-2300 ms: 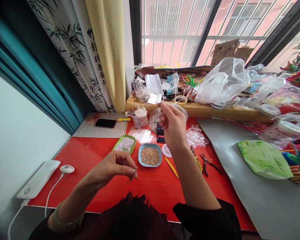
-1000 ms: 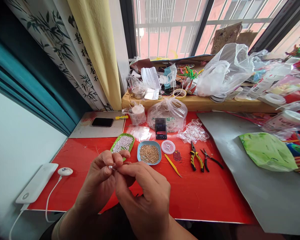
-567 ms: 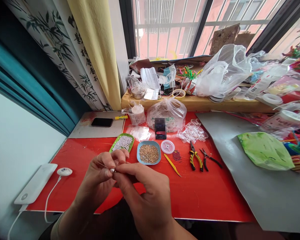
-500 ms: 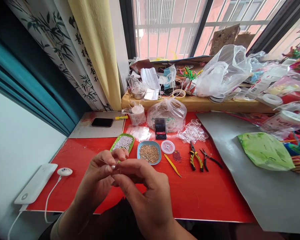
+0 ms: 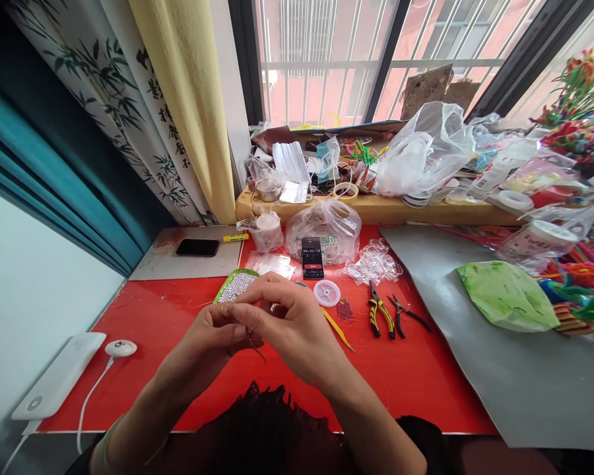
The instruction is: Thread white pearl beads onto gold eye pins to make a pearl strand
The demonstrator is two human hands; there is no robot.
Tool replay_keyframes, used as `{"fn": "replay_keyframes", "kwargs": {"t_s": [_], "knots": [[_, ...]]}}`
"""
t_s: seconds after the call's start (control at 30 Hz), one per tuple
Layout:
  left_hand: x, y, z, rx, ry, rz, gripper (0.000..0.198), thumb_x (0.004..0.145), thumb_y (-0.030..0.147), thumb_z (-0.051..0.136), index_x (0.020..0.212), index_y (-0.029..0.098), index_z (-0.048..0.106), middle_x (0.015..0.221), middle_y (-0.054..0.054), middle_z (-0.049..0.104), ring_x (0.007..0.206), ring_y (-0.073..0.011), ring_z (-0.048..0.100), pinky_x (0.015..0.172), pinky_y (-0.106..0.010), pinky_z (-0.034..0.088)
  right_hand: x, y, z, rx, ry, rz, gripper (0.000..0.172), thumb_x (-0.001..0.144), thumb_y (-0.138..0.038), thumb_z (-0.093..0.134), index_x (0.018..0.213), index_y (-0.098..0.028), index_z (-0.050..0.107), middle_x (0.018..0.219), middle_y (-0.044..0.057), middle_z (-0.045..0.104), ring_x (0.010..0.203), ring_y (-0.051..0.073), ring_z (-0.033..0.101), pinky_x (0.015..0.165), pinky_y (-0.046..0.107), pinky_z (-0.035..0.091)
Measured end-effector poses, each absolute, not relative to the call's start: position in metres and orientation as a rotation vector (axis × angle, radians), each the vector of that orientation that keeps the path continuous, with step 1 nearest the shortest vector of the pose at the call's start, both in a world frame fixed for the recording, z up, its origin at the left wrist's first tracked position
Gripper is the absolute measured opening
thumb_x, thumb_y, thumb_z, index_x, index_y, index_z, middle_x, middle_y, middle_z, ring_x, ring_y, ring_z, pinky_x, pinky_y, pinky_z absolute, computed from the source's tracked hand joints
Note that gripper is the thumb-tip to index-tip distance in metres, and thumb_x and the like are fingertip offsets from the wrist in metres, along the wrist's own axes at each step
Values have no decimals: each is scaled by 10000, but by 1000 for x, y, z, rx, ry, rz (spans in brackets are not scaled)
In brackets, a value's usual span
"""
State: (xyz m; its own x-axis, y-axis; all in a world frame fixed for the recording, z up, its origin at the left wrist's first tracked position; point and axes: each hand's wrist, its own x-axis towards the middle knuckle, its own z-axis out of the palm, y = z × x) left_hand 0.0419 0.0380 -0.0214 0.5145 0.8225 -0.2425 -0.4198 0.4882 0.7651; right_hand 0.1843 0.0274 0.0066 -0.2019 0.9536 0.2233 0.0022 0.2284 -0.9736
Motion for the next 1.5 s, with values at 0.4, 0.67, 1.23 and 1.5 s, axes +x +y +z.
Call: {"fn": "replay_keyframes", "kwargs": {"t_s": [0.4, 0.67, 1.23, 1.5], "knots": [[39, 39, -20, 599, 561, 678, 157, 576, 246, 813, 598, 139, 701, 621, -29, 691, 613, -104, 627, 632, -198, 510, 179, 30, -1, -781, -1028, 1485, 160, 818, -297, 607, 714, -179, 578, 562, -65, 424, 473, 47, 343, 433, 170, 302], [39, 42, -37, 672, 737, 692, 137, 555, 190, 804, 590, 143, 680, 584, -8, 694, 568, -91, 631, 597, -193, 488, 205, 57, -16, -832, -783, 1259, 71, 782, -259, 603, 746, -204, 578, 827, 5, 553, 687, 79, 530, 591, 185, 459], [29, 26, -26, 891, 837, 854, 122, 595, 119, 781, 648, 218, 734, 639, 11, 694, 605, -101, 645, 584, -171, 513, 228, 33, 18, -789, -572, 1014, 186, 850, -212, 511, 698, -250, 611, 658, -25, 319, 549, 102, 406, 524, 187, 478], [33, 44, -69, 1318, 876, 595, 64, 723, 231, 679, 760, 193, 715, 748, -50, 738, 707, -174, 687, 675, -281, 544, 221, 14, 21, -760, -642, 884, 258, 895, -181, 439, 728, -227, 630, 631, -36, 293, 508, 87, 372, 500, 167, 449]]}}
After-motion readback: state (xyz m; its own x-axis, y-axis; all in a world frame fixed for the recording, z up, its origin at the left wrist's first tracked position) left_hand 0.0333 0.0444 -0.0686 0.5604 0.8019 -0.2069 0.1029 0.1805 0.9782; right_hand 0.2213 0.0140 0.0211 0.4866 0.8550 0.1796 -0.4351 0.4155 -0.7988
